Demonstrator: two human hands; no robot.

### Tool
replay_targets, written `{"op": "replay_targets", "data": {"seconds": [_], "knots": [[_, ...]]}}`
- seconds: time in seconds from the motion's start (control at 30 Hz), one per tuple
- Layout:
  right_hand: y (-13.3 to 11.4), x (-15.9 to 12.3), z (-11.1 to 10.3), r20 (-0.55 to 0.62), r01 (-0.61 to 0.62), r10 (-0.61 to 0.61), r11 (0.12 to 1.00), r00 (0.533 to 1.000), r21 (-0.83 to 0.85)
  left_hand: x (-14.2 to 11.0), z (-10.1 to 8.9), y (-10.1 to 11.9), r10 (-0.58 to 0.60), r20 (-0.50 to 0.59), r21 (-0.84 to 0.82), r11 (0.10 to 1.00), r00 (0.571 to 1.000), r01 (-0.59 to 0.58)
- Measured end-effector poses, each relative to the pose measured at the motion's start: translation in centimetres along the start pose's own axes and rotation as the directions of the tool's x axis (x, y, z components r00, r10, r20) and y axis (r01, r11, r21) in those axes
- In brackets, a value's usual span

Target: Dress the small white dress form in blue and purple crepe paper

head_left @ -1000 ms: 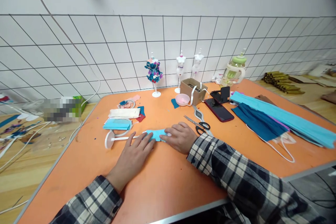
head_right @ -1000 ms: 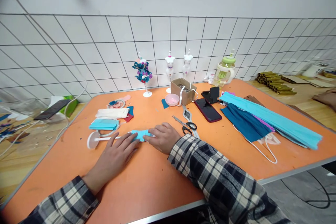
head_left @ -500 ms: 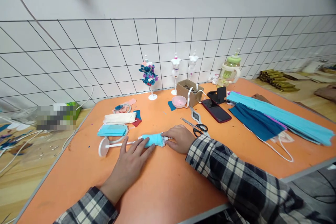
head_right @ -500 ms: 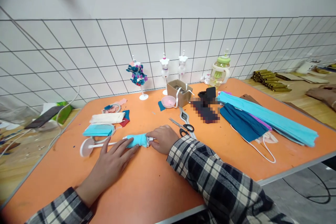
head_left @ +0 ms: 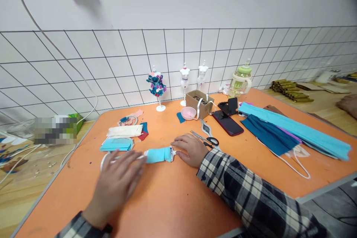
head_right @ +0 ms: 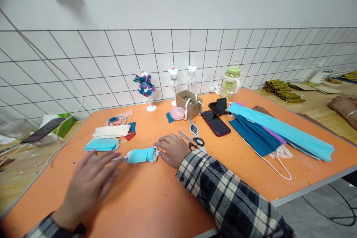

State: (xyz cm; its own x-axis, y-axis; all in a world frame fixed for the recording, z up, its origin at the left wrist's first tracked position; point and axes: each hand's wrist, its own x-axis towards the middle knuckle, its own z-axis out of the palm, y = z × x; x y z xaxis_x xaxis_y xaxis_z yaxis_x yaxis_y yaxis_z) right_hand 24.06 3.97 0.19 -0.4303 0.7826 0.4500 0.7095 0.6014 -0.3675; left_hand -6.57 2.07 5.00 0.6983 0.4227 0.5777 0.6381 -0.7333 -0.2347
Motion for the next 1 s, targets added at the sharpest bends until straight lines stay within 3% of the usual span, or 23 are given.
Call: {"op": "replay_targets", "data": {"seconds": [0.07,0.13,0.17,0.2,0.23,0.3,0.4,0.5,0.67,0.83,1.0], "knots": [[0.3,-0.1,-0.9,0.032,-0.069,0.072,0.994,0.997,-0.082,-0.3,-2.0,-4.2,-0.252,-0.045,0.023,0.967,0.967,0.253],[0.8,-0.2,-1.9,0.085,-0.161,0.179,0.969,0.98,-0.19,-1.2,-3.0,-9.2,-0.538,-0.024,0.129,0.834,0.843,0.536],[1.0,-0.3,-2.4,0.104,-0.199,0.228,0.952,0.968,-0.234,-1.9,-3.0,-11.5,-0.6,0.042,0.163,0.793,0.799,0.587],[1.2,-0.4,-2.7,0.118,-0.223,0.261,0.938,0.958,-0.263,-2.7,-2.7,-13.5,-0.608,0.111,0.154,0.792,0.786,0.591],[1.5,-0.5,-3.0,0.131,-0.237,0.282,0.93,0.95,-0.282,-3.6,-2.0,-15.1,-0.567,0.174,0.093,0.824,0.805,0.559],[1.8,-0.7,-3.3,0.156,-0.249,0.307,0.919,0.939,-0.306,-5.1,0.0,-16.8,-0.475,0.201,-0.064,0.866,0.856,0.496],[2.0,-0.7,-3.0,0.202,-0.251,0.329,0.908,0.923,-0.335,-6.4,3.1,-17.1,-0.373,0.246,-0.164,0.893,0.894,0.418],[2.3,-0.5,-2.7,0.244,-0.235,0.33,0.907,0.912,-0.349,-6.3,4.6,-16.9,-0.352,0.238,-0.173,0.901,0.905,0.397],[2.9,-0.4,-2.6,0.279,-0.226,0.332,0.909,0.901,-0.35,-5.4,4.3,-16.7,-0.307,0.23,-0.13,0.931,0.924,0.342],[3.5,-0.5,-2.8,0.295,-0.238,0.343,0.911,0.892,-0.337,-4.7,4.2,-14.9,-0.293,0.36,-0.053,0.941,0.886,0.333],[3.9,-0.6,-3.1,0.301,-0.243,0.344,0.914,0.889,-0.326,-5.2,4.3,-15.1,-0.24,0.35,-0.12,0.947,0.905,0.298]]}}
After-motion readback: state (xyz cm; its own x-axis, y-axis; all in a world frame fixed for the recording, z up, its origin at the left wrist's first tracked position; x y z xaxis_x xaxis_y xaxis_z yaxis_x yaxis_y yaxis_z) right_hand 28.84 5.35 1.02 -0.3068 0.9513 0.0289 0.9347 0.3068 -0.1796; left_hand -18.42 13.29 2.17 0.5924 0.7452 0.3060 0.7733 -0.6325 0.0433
